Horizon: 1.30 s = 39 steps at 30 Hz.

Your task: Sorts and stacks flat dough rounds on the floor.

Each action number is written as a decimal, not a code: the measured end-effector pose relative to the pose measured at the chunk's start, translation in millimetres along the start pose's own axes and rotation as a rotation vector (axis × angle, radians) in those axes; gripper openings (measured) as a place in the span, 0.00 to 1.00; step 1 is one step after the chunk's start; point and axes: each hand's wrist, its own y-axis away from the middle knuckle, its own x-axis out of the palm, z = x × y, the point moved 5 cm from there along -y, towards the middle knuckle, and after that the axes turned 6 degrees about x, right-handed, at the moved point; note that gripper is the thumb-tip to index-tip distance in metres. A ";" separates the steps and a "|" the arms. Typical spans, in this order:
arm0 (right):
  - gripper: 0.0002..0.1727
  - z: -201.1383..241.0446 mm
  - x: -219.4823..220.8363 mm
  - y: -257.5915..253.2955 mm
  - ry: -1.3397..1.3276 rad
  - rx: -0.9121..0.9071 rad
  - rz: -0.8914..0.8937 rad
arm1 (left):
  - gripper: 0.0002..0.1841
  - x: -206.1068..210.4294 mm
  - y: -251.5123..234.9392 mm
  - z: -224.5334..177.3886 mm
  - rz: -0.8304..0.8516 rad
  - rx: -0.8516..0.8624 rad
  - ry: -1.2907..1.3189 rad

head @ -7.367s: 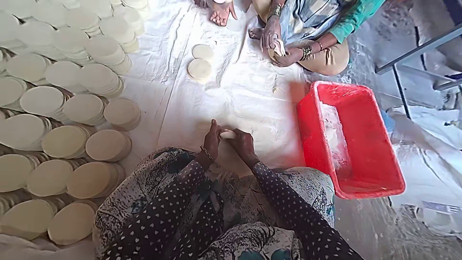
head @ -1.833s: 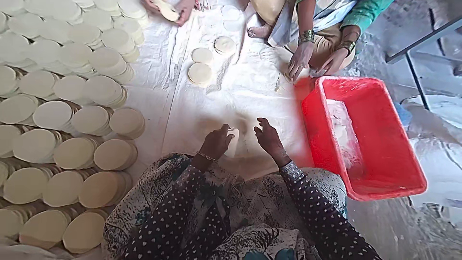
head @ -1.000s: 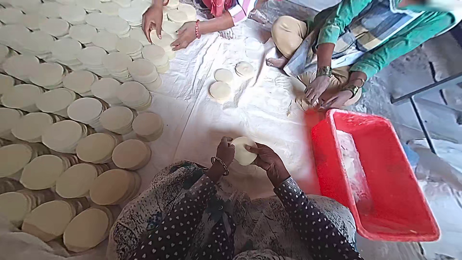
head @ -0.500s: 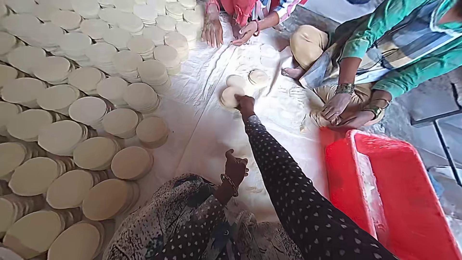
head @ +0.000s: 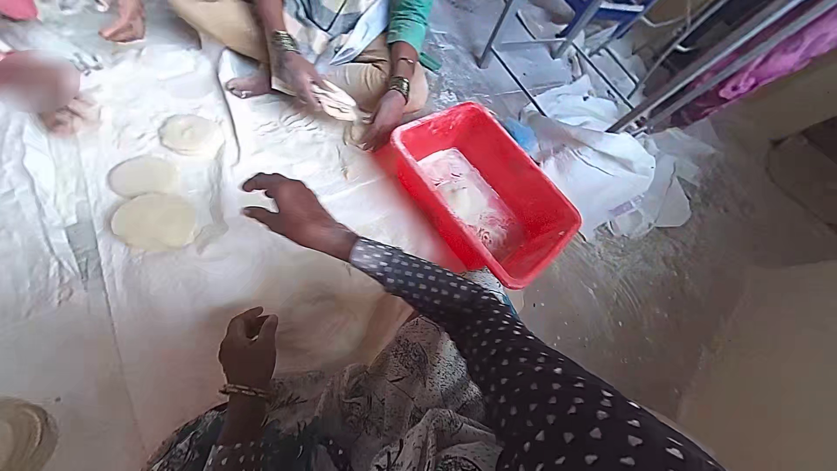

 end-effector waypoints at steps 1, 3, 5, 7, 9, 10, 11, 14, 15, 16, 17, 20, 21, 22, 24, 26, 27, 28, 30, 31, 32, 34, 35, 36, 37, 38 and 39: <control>0.18 -14.6 -40.7 26.7 0.000 -0.016 -0.097 | 0.23 -1.0 1.1 -0.5 -0.005 0.071 -0.118; 0.14 -68.1 -127.2 71.1 0.079 0.037 -0.329 | 0.27 -0.1 2.5 4.8 -0.017 0.139 -0.266; 0.12 -146.6 -205.8 105.9 0.159 0.256 -0.512 | 0.32 0.8 4.9 11.6 -0.069 0.128 -0.327; 0.16 -228.6 -256.6 135.3 0.162 0.633 -0.470 | 0.34 0.7 7.9 14.4 -0.117 0.095 -0.369; 0.20 -295.6 -266.1 151.1 0.017 0.846 -0.347 | 0.36 0.5 12.1 15.8 -0.157 0.078 -0.407; 0.22 -316.3 -261.0 151.6 -0.078 0.886 -0.298 | 0.37 -0.4 13.2 18.2 -0.181 0.085 -0.417; 0.24 -327.6 -253.6 150.6 -0.130 0.889 -0.264 | 0.38 -2.6 16.0 20.8 -0.202 0.088 -0.428; 0.30 -329.5 -244.7 141.3 -0.035 0.841 -0.219 | 0.42 -12.4 27.0 26.3 -0.225 0.031 -0.446; 0.30 -326.7 -245.0 138.4 -0.001 0.848 -0.217 | 0.42 -17.7 30.6 27.9 -0.230 0.000 -0.447; 0.31 -324.2 -246.3 135.9 0.019 0.858 -0.219 | 0.43 -23.8 33.8 27.4 -0.236 -0.026 -0.441; 0.31 -322.1 -247.1 134.1 0.036 0.868 -0.223 | 0.44 -31.1 36.7 26.6 -0.249 -0.049 -0.431; 0.32 -317.0 -249.7 130.5 0.096 0.901 -0.235 | 0.46 -50.9 41.2 26.4 -0.284 -0.039 -0.430; 0.33 -313.9 -251.0 129.6 0.110 0.916 -0.238 | 0.47 -54.4 42.4 23.7 -0.289 -0.033 -0.427; 0.33 -311.6 -251.5 128.6 0.113 0.936 -0.242 | 0.47 -57.0 44.1 20.2 -0.291 -0.027 -0.421; 0.34 -308.5 -252.8 126.9 0.094 0.983 -0.259 | 0.47 -58.7 46.1 12.8 -0.297 0.006 -0.400; 0.35 -307.3 -252.6 126.0 0.050 1.011 -0.285 | 0.48 -57.6 47.3 7.0 -0.300 0.033 -0.365; 0.36 -309.0 -251.4 125.4 0.017 1.017 -0.300 | 0.47 -56.2 47.8 5.3 -0.304 0.044 -0.349; 0.36 -310.9 -249.2 125.2 -0.031 1.022 -0.315 | 0.47 -55.1 48.1 5.1 -0.314 0.054 -0.334; 0.38 -312.5 -243.5 127.2 -0.149 1.045 -0.347 | 0.48 -53.3 48.8 5.7 -0.337 0.052 -0.311; 0.40 -309.6 -241.5 128.5 -0.207 1.065 -0.350 | 0.49 -52.1 48.4 7.1 -0.350 0.040 -0.298; 0.41 -305.8 -239.0 129.3 -0.245 1.080 -0.358 | 0.49 -51.3 47.5 9.4 -0.359 0.024 -0.282; 0.40 -294.2 -235.2 127.9 -0.220 1.083 -0.375 | 0.50 -49.8 45.5 11.9 -0.372 0.003 -0.250; 0.38 -289.2 -233.3 125.9 -0.162 1.076 -0.384 | 0.50 -49.2 44.6 11.4 -0.377 0.004 -0.241; 0.37 -285.9 -231.2 123.3 -0.105 1.059 -0.399 | 0.49 -48.8 44.0 9.6 -0.378 0.011 -0.235; 0.35 -283.8 -229.6 120.6 -0.053 1.043 -0.410 | 0.49 -47.9 43.8 7.0 -0.376 0.016 -0.228; 0.34 -280.5 -228.4 118.0 -0.006 1.026 -0.420 | 0.48 -47.4 43.8 4.8 -0.373 0.024 -0.221; 0.33 -274.0 -228.5 115.4 0.027 1.003 -0.424 | 0.48 -47.4 43.9 3.5 -0.369 0.030 -0.214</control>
